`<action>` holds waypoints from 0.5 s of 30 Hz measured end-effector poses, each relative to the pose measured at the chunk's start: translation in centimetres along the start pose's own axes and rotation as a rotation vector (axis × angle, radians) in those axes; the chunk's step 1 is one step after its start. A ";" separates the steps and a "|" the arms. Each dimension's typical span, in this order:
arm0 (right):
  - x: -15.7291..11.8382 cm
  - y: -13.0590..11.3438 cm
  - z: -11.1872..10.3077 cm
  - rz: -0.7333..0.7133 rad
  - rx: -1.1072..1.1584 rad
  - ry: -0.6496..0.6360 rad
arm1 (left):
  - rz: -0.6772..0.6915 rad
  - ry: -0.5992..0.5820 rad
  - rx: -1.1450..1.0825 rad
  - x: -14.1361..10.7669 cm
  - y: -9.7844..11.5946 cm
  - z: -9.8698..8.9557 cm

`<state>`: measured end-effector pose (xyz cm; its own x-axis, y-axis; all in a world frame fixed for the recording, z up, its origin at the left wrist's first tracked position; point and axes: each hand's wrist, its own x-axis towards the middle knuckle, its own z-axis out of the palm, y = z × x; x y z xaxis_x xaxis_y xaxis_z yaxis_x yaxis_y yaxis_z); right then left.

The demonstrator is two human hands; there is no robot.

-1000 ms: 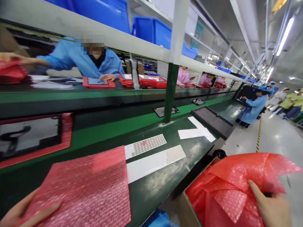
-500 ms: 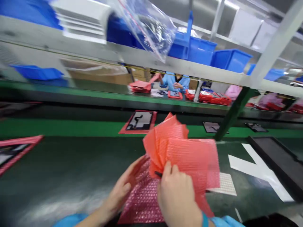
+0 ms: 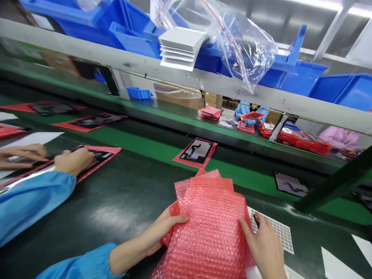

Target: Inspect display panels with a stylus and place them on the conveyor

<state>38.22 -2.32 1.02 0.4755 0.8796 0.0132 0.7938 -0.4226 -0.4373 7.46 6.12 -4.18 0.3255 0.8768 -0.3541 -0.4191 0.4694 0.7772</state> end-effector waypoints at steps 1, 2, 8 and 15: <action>0.8 0.8 0.1 0.028 0.007 0.003 | -0.009 0.006 -0.013 0.2 -0.1 -0.1; 1.5 1.4 0.3 0.049 0.044 -0.001 | -0.017 0.009 -0.025 0.3 -0.1 -0.1; 3.4 2.8 2.4 0.007 0.544 -0.096 | -0.052 0.016 -0.062 0.7 0.5 0.6; 1.2 2.1 3.2 0.126 0.840 -0.034 | -0.040 0.004 -0.026 0.1 -0.2 1.1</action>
<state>39.28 -1.46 -2.75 0.5190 0.8488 -0.1012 0.1846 -0.2269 -0.9563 8.49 6.05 -3.79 0.3394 0.8574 -0.3869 -0.4273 0.5070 0.7486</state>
